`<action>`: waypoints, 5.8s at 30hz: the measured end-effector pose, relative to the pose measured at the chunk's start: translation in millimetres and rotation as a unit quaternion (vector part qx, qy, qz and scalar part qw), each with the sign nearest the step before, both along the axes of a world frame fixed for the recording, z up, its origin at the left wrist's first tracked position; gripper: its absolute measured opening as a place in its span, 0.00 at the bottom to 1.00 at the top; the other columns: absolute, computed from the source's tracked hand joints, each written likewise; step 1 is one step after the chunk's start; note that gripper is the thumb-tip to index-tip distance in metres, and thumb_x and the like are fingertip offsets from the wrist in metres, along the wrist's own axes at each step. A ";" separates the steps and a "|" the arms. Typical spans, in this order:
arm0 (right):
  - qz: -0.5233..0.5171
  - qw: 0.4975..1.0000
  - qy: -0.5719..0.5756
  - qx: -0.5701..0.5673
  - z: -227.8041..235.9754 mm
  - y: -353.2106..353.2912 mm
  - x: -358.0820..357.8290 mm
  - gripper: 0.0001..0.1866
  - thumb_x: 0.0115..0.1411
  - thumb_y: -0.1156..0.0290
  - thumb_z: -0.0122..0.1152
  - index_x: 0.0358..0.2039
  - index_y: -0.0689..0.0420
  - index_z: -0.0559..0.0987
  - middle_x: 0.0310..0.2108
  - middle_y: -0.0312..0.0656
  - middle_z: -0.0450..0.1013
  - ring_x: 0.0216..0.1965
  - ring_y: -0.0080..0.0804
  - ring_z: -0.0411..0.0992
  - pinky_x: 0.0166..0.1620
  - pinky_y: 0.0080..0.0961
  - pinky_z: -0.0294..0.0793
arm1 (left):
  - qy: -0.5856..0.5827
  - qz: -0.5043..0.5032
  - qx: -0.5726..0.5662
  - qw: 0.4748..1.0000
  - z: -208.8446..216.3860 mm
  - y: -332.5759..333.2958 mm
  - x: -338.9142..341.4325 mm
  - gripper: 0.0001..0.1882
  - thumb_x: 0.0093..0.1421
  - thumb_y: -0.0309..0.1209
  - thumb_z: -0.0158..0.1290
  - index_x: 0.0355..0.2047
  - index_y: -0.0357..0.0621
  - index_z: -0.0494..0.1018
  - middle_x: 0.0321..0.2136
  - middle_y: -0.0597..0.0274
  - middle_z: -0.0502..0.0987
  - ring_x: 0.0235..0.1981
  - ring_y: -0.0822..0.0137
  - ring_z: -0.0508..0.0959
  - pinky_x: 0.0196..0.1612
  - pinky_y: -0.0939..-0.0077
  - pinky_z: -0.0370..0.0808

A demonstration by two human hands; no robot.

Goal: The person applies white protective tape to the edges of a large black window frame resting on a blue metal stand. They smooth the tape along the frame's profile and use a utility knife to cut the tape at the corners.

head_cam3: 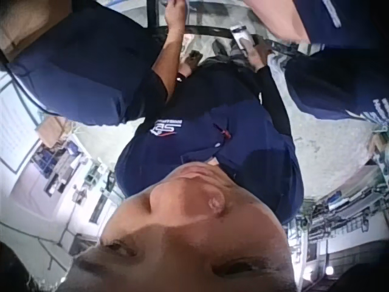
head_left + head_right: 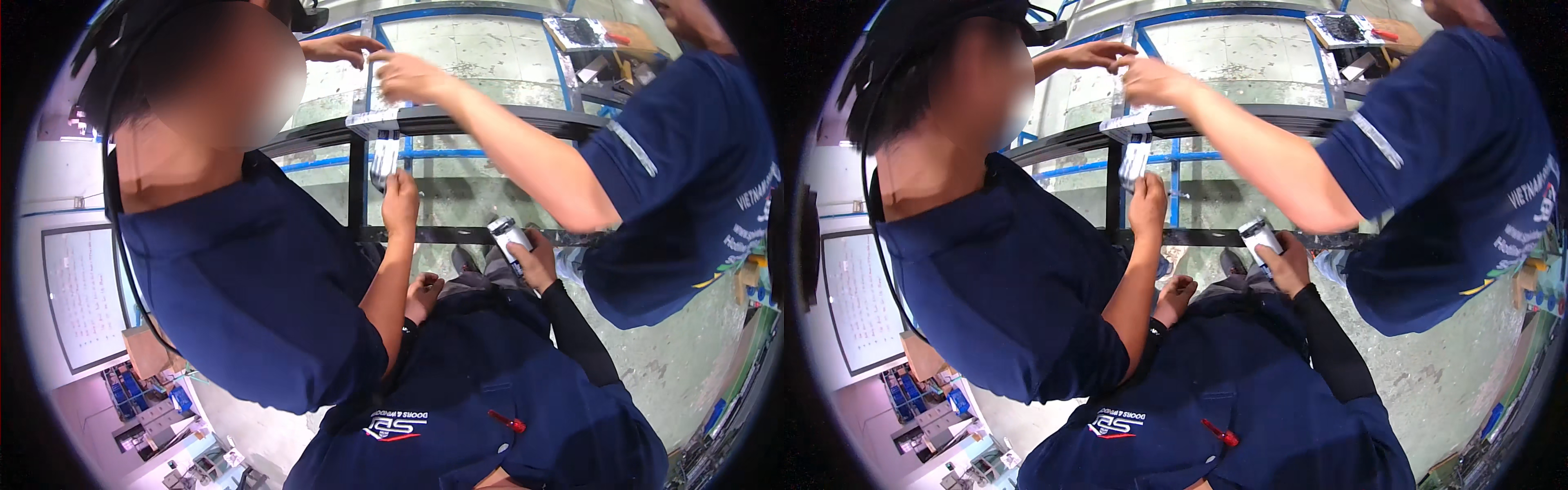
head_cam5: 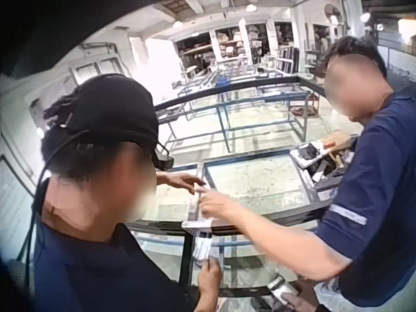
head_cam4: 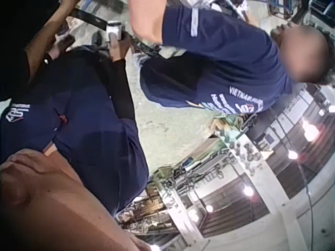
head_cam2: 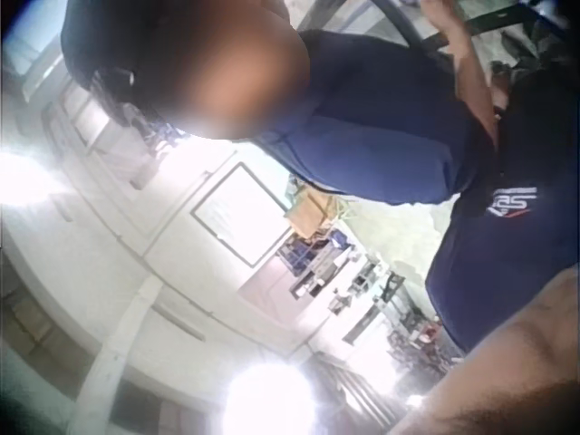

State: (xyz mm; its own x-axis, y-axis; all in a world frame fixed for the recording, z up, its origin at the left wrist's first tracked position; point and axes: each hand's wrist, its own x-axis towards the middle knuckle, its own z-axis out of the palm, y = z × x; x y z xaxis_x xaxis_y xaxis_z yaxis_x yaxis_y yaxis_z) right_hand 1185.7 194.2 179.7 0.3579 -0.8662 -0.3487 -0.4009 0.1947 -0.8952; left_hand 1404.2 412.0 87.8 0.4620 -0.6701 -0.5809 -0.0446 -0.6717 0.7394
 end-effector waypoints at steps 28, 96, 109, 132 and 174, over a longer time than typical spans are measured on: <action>0.016 0.996 0.068 -0.051 6.0 -11.2 11.9 0.22 0.54 0.57 0.71 0.33 0.66 0.79 0.28 0.53 0.80 0.31 0.37 0.80 0.36 0.34 0.75 | 0.005 0.033 -0.091 0.995 -74.8 -26.0 12.3 0.15 0.67 0.35 0.59 0.47 0.39 0.72 0.40 0.63 0.75 0.43 0.72 0.74 0.51 0.75 0.73; 0.305 0.938 0.009 -0.166 15.2 -424.8 159.1 0.28 0.54 0.53 0.73 0.41 0.63 0.72 0.29 0.56 0.75 0.35 0.59 0.76 0.40 0.47 0.72 | -0.429 0.156 0.348 0.819 -10.2 -239.9 -19.1 0.15 0.63 0.43 0.56 0.32 0.44 0.80 0.50 0.54 0.77 0.71 0.47 0.53 0.75 0.47 0.39; 0.292 0.943 0.032 -0.157 22.1 -425.2 161.3 0.29 0.53 0.53 0.74 0.41 0.65 0.74 0.36 0.59 0.77 0.39 0.60 0.77 0.42 0.47 0.74 | -0.505 0.101 0.291 0.806 -16.2 -226.3 -17.9 0.15 0.62 0.40 0.56 0.26 0.42 0.77 0.42 0.55 0.78 0.60 0.57 0.69 0.75 0.41 0.36; 0.305 0.942 0.045 -0.136 23.3 -423.2 161.4 0.29 0.53 0.56 0.74 0.45 0.65 0.75 0.39 0.59 0.78 0.42 0.61 0.77 0.44 0.46 0.75 | -0.451 0.158 0.326 0.816 -14.2 -229.6 -20.0 0.09 0.58 0.38 0.61 0.29 0.46 0.81 0.50 0.56 0.76 0.66 0.39 0.58 0.72 0.40 0.47; 0.342 0.928 0.064 -0.132 21.0 -421.1 160.6 0.30 0.55 0.54 0.72 0.46 0.66 0.74 0.38 0.61 0.78 0.42 0.61 0.77 0.46 0.49 0.74 | -0.431 0.171 0.326 0.824 -19.9 -224.2 -22.6 0.15 0.62 0.45 0.57 0.32 0.47 0.80 0.53 0.54 0.73 0.71 0.38 0.49 0.74 0.42 0.40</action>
State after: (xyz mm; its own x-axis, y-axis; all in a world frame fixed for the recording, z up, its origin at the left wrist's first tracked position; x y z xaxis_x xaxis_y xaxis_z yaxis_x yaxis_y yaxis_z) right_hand 1346.3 -226.9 200.7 0.8255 -0.5133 -0.2348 -0.4568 -0.3631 -0.8121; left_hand 1381.5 187.8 67.9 0.9884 -0.0900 -0.1224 -0.0895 -0.9959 0.0089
